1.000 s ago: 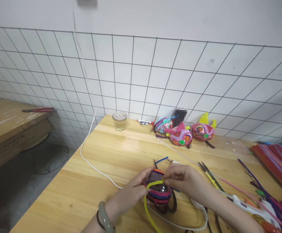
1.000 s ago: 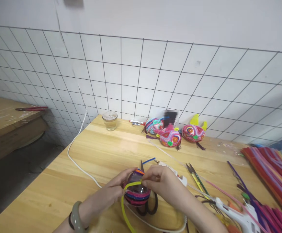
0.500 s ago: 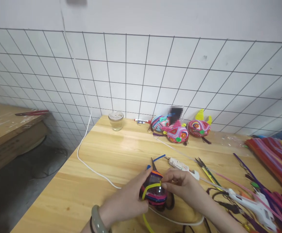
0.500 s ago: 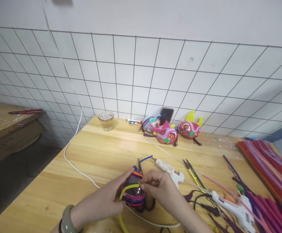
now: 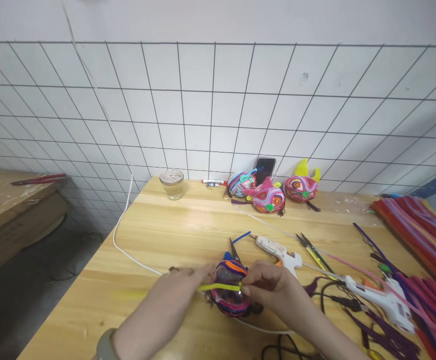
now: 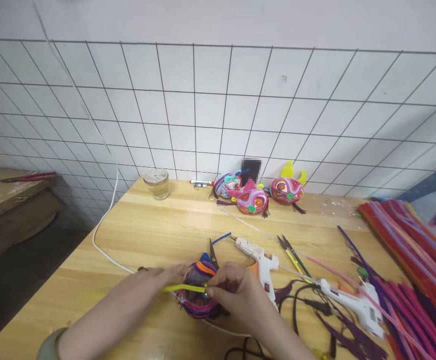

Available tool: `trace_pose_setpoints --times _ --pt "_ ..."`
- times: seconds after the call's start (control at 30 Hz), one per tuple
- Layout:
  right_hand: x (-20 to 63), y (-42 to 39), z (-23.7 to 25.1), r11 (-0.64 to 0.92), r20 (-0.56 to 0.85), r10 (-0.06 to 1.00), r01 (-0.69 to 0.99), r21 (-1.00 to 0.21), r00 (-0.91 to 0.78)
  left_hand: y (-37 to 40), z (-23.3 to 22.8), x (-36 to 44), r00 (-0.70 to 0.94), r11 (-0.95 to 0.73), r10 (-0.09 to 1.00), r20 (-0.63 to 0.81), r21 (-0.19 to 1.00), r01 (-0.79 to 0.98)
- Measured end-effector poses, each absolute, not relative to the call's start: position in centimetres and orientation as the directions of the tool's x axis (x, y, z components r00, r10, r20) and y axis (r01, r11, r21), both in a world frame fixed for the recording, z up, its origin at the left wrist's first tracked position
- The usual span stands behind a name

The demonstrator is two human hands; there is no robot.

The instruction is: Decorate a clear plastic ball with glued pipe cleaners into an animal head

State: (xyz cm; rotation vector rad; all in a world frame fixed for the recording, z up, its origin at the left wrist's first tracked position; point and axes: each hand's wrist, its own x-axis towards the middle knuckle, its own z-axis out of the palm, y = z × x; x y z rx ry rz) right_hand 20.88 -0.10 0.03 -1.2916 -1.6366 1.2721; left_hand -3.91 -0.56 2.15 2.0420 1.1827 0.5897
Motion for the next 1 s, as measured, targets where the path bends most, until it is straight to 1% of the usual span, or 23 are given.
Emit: trace_pose_setpoints --times 0.07,0.13,0.17,0.23,0.27,0.3,0.33,0.37,0.4,0.43,0.47,0.53,0.63,0.73,0.87,1.0 --pt "20.8 -0.2 -0.1 0.015 -0.061 0.964 0.282 -0.959 -0.259 0.3 3.3 -4.7 0.5 -0.376 0.865 -0.037 0.612 0.696" --pt "20.6 -0.3 -0.1 0.005 -0.063 0.969 0.272 -0.962 -0.24 1.4 4.4 -5.1 0.474 -0.396 0.879 -0.054 0.473 0.787" --pt "20.5 -0.4 -0.2 0.002 -0.061 0.972 0.269 -0.963 -0.226 1.8 4.8 -5.2 0.458 -0.404 0.888 -0.039 0.411 0.817" --pt "20.3 -0.5 -0.3 -0.003 -0.057 0.978 0.263 -0.965 -0.199 2.4 5.4 -4.9 0.376 -0.369 0.926 0.034 0.288 0.884" --pt "20.2 -0.5 -0.4 -0.005 -0.056 0.98 0.261 -0.965 -0.19 2.4 5.5 -4.7 0.361 -0.367 0.93 0.071 0.254 0.895" --pt "20.1 -0.5 -0.4 -0.008 -0.058 0.981 0.259 -0.966 -0.186 2.3 5.5 -4.3 0.373 -0.386 0.923 0.099 0.25 0.888" --pt "20.1 -0.6 -0.5 -0.011 -0.06 0.981 0.257 -0.966 -0.183 2.0 5.5 -3.8 0.417 -0.432 0.902 0.115 0.274 0.859" --pt "20.0 -0.6 -0.5 -0.013 -0.061 0.981 0.253 -0.967 -0.183 1.6 5.4 -3.3 0.528 -0.529 0.842 0.109 0.353 0.772" --pt "20.0 -0.6 -0.5 -0.015 -0.062 0.981 0.25 -0.968 -0.185 1.2 5.3 -2.8 0.622 -0.593 0.776 0.107 0.462 0.66" --pt "20.0 -0.5 -0.4 -0.014 -0.062 0.98 0.247 -0.969 -0.187 0.8 5.1 -2.3 0.681 -0.611 0.724 0.109 0.56 0.559" --pt "20.0 -0.5 -0.3 -0.011 -0.06 0.979 0.246 -0.969 -0.193 0.5 4.9 -1.8 0.688 -0.592 0.714 0.129 0.635 0.496" --pt "20.0 -0.4 -0.1 0.0 -0.055 0.976 0.251 -0.968 -0.212 0.3 4.5 -0.9 0.672 -0.537 0.73 0.124 0.713 0.451" --pt "20.2 -0.4 0.1 0.02 -0.045 0.972 0.276 -0.961 -0.23 0.9 3.7 -0.2 0.675 -0.463 0.736 0.046 0.762 0.452" --pt "20.2 -0.5 0.3 0.035 -0.036 0.972 0.294 -0.955 -0.233 1.6 3.2 -0.1 0.665 -0.416 0.747 0.003 0.782 0.464" --pt "20.1 -0.6 0.5 0.063 -0.013 0.968 0.291 -0.955 -0.25 1.7 2.6 -0.2 0.647 -0.372 0.762 -0.013 0.809 0.454" --pt "20.4 -0.6 0.6 0.089 0.012 0.961 0.268 -0.959 -0.275 1.2 2.0 -0.2 0.57 -0.302 0.822 -0.013 0.838 0.454"
